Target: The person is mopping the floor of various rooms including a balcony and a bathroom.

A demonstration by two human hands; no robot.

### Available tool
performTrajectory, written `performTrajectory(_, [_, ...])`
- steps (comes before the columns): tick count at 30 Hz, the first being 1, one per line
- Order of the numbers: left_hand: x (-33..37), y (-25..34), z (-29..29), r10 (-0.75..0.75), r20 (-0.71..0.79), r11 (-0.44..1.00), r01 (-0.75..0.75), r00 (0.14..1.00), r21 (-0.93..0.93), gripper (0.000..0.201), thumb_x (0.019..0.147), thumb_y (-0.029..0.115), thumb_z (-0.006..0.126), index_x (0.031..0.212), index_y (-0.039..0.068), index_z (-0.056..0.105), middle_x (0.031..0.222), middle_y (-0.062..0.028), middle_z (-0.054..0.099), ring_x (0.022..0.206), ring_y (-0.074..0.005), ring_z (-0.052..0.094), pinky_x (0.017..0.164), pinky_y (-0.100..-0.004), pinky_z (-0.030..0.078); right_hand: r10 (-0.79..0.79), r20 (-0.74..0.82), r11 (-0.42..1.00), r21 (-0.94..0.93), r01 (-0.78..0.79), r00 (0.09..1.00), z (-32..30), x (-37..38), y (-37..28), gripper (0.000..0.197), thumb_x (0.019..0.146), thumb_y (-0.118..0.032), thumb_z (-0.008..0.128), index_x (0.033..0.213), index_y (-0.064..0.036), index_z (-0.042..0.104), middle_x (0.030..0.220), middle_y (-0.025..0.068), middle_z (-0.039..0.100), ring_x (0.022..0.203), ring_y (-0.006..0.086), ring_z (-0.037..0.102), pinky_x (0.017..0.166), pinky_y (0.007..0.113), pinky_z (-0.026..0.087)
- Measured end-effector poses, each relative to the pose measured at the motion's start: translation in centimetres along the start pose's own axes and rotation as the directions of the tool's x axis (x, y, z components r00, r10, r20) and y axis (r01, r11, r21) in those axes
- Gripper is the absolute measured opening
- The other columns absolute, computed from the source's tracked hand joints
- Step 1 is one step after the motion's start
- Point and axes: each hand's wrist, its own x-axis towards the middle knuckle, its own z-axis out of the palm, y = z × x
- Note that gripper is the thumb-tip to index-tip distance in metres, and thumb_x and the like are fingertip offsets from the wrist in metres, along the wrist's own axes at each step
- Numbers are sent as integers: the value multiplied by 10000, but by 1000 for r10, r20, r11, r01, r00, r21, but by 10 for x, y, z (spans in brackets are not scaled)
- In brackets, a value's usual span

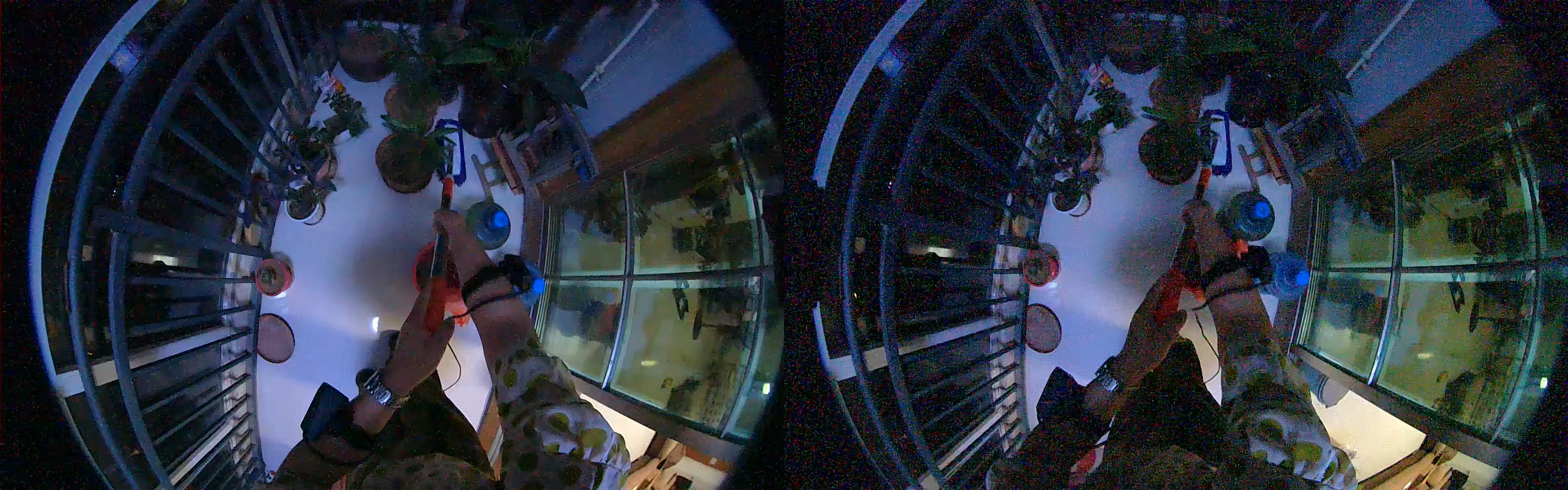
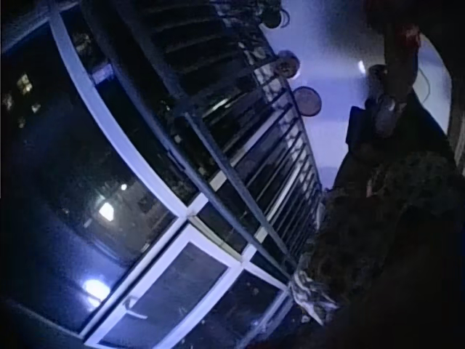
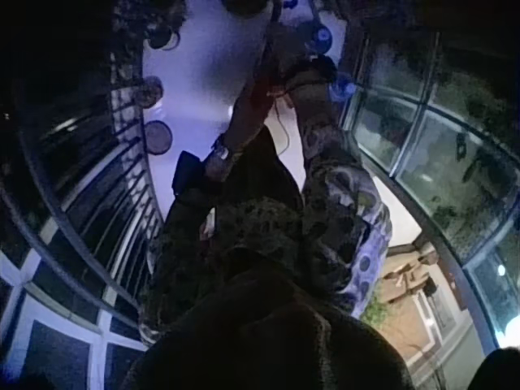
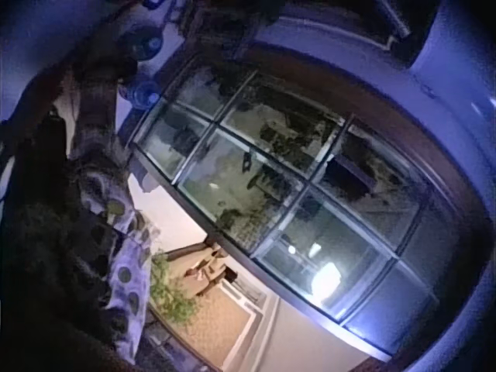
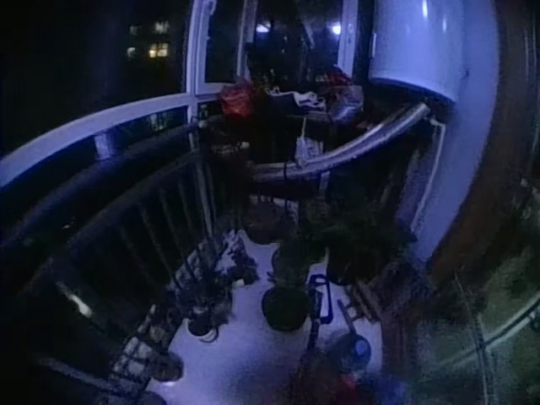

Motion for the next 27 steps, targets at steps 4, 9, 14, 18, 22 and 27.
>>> performTrajectory(4, [-18,1,-7,-46,-33,986,51,998,157,606,705,13,513,1250,21,247,1194,-130,385,1087,-195,374,903,-287,303,-304,109,952,73,297,947,-4,33,80,247,736,-362,543,748,-117,511,588,-11,474,531,117,474,489,251,387])
performTrajectory(9, [-94,31,-61,-93,-7,962,92,996,256,595,694,-18,520,1236,3,277,1149,-132,442,1024,-157,417,872,-267,318,-281,-80,959,-62,276,956,26,-14,116,214,725,-294,584,737,-94,510,579,-11,475,510,121,470,495,249,397])
performTrajectory(14, [-179,99,-128,-327,-74,900,334,942,280,515,682,-44,539,1173,0,387,1126,-108,472,973,-136,449,842,-253,345,191,17,600,789,-130,982,145,-72,140,161,775,-183,512,853,-104,395,615,44,438,524,170,476,476,272,416])
performTrajectory(18, [-225,149,-152,-234,-134,865,269,963,425,395,687,-49,510,1080,-15,482,1035,-130,532,921,-129,486,787,-248,386,301,118,394,888,-236,946,189,-144,136,117,791,-165,473,827,-104,380,615,52,429,543,174,473,456,269,401])
performTrajectory(22, [-245,175,-155,-301,-388,820,444,871,360,352,605,-66,505,955,-52,544,977,-116,560,906,-178,519,839,-288,374,373,230,252,907,-337,899,225,-168,116,136,806,-208,462,792,-128,353,609,51,424,512,164,446,446,277,399])
performTrajectory(27, [-191,116,-146,-113,-197,863,194,974,466,359,692,-58,443,1036,8,523,917,-133,583,784,-124,533,721,-235,415,126,159,282,941,-189,979,176,-88,162,162,816,-275,465,849,-151,366,631,49,434,479,154,435,392,272,386])
